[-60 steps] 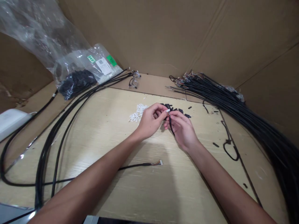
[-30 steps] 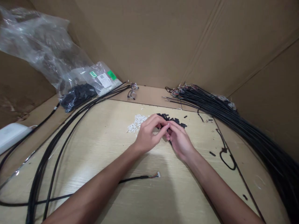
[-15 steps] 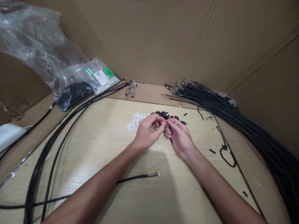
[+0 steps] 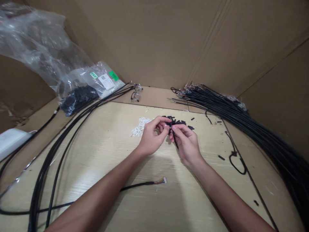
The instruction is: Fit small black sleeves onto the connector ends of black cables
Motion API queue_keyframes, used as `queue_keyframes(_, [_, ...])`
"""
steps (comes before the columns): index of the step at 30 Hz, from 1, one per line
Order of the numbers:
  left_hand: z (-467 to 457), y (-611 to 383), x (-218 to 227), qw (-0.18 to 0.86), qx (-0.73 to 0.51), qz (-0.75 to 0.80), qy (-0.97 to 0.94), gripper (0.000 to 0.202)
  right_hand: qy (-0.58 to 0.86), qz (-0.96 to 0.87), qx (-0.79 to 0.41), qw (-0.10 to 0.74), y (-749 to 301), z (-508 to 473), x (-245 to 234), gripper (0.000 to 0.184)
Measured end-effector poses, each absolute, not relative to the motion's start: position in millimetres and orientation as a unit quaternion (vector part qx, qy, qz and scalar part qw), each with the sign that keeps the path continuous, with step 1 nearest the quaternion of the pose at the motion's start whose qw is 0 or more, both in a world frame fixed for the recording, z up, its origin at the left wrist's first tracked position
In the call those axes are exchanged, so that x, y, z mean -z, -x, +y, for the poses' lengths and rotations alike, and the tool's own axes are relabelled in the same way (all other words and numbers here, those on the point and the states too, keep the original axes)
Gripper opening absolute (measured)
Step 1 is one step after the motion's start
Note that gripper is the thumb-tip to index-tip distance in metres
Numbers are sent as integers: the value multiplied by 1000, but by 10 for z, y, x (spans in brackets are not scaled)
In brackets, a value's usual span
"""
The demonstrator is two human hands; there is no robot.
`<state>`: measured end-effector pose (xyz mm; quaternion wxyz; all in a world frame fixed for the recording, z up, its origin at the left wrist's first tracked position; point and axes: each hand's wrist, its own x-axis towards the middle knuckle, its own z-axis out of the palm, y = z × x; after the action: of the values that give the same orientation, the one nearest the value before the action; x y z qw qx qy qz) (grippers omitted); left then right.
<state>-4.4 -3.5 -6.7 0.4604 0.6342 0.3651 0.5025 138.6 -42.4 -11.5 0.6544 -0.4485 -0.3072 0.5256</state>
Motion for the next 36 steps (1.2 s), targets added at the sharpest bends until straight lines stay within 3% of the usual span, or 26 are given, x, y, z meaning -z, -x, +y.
queue_keyframes(12, [-27,32,79,447,-503,382,-634,8,464,-326,-502,653,-1352,-448,128,41])
queue_keyframes(23, [-25,36,64,489,-496,380,-609,19,474,-331,-475,663,-1315,-479,90,44])
queue_keyframes(36, [11,19,112,514,-535,358,-567,18,427,-336,-554,631,-1375,-470,73,49])
